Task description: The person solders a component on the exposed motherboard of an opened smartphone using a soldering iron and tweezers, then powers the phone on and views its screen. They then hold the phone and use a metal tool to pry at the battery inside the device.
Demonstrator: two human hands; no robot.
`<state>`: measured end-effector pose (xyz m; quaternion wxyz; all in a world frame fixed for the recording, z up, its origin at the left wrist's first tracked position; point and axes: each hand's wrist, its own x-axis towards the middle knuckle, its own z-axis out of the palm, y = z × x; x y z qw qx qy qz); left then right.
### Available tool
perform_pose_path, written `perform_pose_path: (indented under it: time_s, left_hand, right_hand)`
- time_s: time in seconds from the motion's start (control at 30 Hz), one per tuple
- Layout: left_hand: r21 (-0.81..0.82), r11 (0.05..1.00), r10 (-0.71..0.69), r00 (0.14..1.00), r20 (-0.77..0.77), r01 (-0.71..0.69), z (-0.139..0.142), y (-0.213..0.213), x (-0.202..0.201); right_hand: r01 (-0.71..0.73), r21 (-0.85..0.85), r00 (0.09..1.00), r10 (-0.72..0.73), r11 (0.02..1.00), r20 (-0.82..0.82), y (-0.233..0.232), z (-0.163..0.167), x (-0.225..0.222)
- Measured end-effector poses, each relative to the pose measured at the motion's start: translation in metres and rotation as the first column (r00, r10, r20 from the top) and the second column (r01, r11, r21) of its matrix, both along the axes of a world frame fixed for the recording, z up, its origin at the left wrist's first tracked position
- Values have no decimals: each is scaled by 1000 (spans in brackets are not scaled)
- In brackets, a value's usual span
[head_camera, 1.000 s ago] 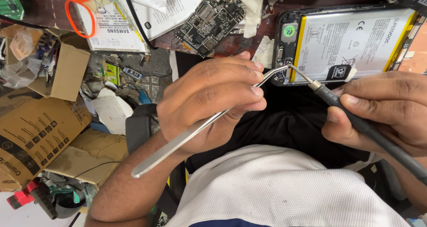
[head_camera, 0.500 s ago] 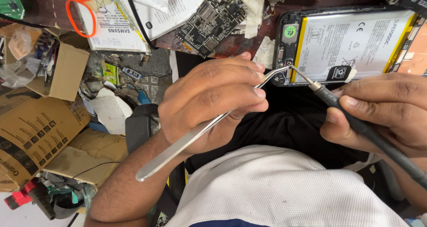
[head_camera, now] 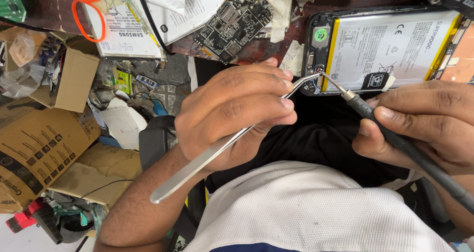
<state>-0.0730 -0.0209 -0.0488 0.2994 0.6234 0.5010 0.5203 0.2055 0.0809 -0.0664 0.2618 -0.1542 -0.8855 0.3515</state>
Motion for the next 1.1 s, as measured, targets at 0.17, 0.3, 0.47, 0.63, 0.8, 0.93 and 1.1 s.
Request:
perform_pose_path:
  time_s: [0.17,0.3,0.47,0.63,0.8,0.93,1.1]
  left_hand:
    - [2,1000,-1,1000,-1,1,-1,1,0]
    - [-2,1000,3,1000,-11,-3,0,1,2]
    - [-5,1000,5,1000,-18,-5,1,2,1]
    - [-7,1000,8,1000,-17,-8,2,2,1]
    - [-9,1000,8,1000,-15,-8,2,3,1]
    - [-3,1000,7,1000,-16,-7,3,3,0]
    - [-6,1000,5,1000,-11,-5,3,3,-1]
  right_hand:
    - [37,-24,999,-37,999,7,-2,-1,2]
    - [34,-11,999,-34,999,7,-1,-2,2]
    - [-2,13,1000,3,1000,-15,2,-3,0]
    - [6,6,1000,-6,1000,4,0,-1,-1]
    - [22,-23,1000,-22,999,1,-1,-2,2]
    - [25,-27,1000,-25,999,-13,0,-5,8]
    - [61,-44,997,-59,997,44,-3,-6,16]
